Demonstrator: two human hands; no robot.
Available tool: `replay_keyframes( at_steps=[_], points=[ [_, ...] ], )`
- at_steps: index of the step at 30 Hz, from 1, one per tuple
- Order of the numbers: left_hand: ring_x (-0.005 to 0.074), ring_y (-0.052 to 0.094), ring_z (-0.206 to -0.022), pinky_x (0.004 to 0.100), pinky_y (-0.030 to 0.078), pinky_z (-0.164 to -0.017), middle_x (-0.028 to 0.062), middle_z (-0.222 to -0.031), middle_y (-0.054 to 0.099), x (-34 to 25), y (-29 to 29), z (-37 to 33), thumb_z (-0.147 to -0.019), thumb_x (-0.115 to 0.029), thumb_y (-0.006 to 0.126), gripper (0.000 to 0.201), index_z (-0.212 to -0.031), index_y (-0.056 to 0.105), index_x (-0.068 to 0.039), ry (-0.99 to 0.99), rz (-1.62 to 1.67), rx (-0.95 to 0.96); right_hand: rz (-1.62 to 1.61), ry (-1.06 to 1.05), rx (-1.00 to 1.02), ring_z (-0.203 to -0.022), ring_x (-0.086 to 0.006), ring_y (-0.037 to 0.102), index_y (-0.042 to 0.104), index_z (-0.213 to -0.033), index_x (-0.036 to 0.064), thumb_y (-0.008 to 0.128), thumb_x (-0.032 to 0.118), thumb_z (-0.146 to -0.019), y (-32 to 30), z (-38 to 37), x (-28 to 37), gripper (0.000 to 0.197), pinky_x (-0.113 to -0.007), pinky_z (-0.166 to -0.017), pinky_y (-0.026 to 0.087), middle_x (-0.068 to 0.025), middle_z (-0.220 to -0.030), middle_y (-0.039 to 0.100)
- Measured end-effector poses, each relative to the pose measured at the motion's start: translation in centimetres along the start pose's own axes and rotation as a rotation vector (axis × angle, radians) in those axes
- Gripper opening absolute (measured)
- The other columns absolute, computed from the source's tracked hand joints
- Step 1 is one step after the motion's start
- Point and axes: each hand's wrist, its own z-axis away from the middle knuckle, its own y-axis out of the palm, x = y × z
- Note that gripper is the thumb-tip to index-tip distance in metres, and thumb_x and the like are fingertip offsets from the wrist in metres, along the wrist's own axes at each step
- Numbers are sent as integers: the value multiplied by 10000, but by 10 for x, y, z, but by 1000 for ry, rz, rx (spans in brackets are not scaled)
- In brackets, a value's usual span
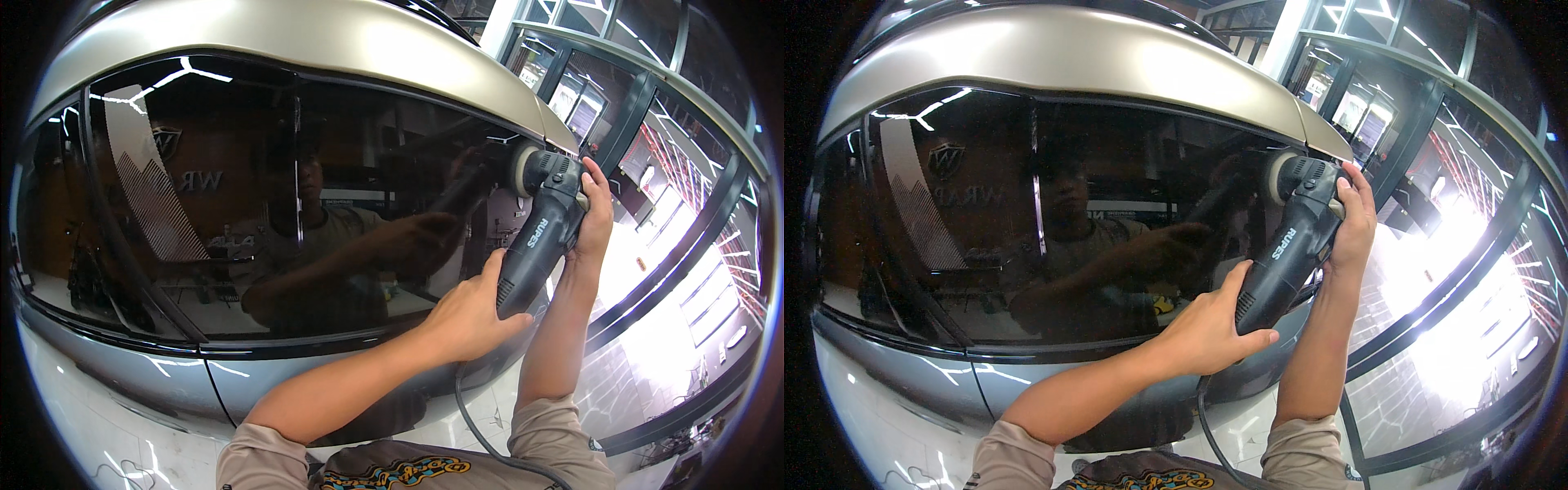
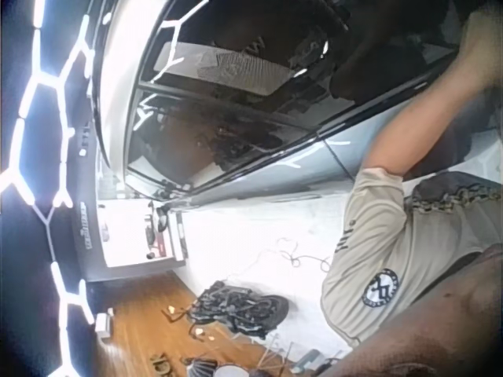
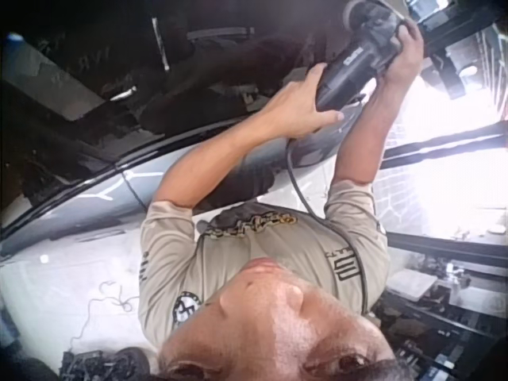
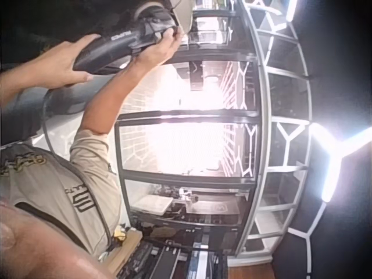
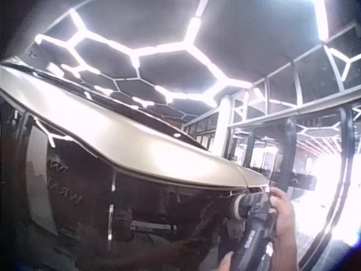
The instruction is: The person uses a rotary polisher to buff the rear window and surrounding trim of a silver car. The operator moves the tool in overlapping passes across the glass and painted surfaces, maintaining steady pressure and coverage.
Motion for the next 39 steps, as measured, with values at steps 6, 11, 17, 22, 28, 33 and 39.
replay_keyframes(
  at_steps=[6, 11, 17, 22, 28, 33, 39],
  points=[
    [427, 734, -887, 431, 559, -813, 332, -1072, 676, -10, -28, 40, -848, -365, 781, 1016, -1554, 161, 22, -111, 105, 30, 90, -67, 29, -993, -173, 636, 626, -1291, -30, 614, 174, -949, 54, 25, 28, 398, -279, -906, 496, -116, -1146, 650],
    [373, 734, -931, 410, 556, -850, 281, -1105, 694, 8, -66, 87, -828, -333, 820, 1041, -1555, 161, 14, -72, 193, -69, 38, -25, 125, -1039, -161, 611, 648, -1287, -13, 658, 162, -931, 119, 52, 39, 396, -262, -949, 458, -96, -1149, 656],
    [380, 739, -838, 433, 561, -790, 307, -1007, 696, 15, -59, 92, -837, -364, 793, 1034, -1546, 169, 54, 21, 80, -110, 66, -44, 76, -1045, -179, 635, 634, -1299, -16, 618, 161, -950, 113, 59, 38, 392, -285, -932, 496, -117, -1185, 654],
    [382, 727, -707, 427, 562, -724, 292, -853, 694, 14, -53, 60, -846, -365, 767, 1025, -1535, 166, 96, 20, 89, -14, 19, -40, 32, -1033, -194, 656, 593, -1330, -27, 571, 149, -968, 72, 39, 19, 403, -306, -900, 542, -131, -1187, 648],
    [379, 732, -720, 431, 563, -733, 291, -828, 691, 8, -49, 35, -848, -368, 760, 1016, -1534, 175, 100, 20, 23, 29, 18, -11, 36, -1006, -193, 674, 571, -1340, -39, 550, 146, -979, 47, 22, 9, 406, -313, -884, 562, -141, -1153, 664],
    [409, 726, -754, 439, 557, -726, 324, -894, 683, 13, -48, 32, -855, -384, 756, 1011, -1541, 176, 79, 30, 28, 35, -9, -17, -44, -957, -174, 677, 595, -1321, -22, 577, 142, -980, 46, 25, 7, 379, -285, -842, 555, -121, -1109, 679],
    [416, 727, -826, 429, 552, -763, 325, -983, 686, 6, -65, 63, -846, -417, 780, 1049, -1561, 164, 41, -50, 42, 57, 45, -33, -8, -960, -137, 628, 621, -1300, 10, 593, 145, -984, 83, 49, 29, 344, -267, -867, 509, -86, -1111, 648]
  ],
)
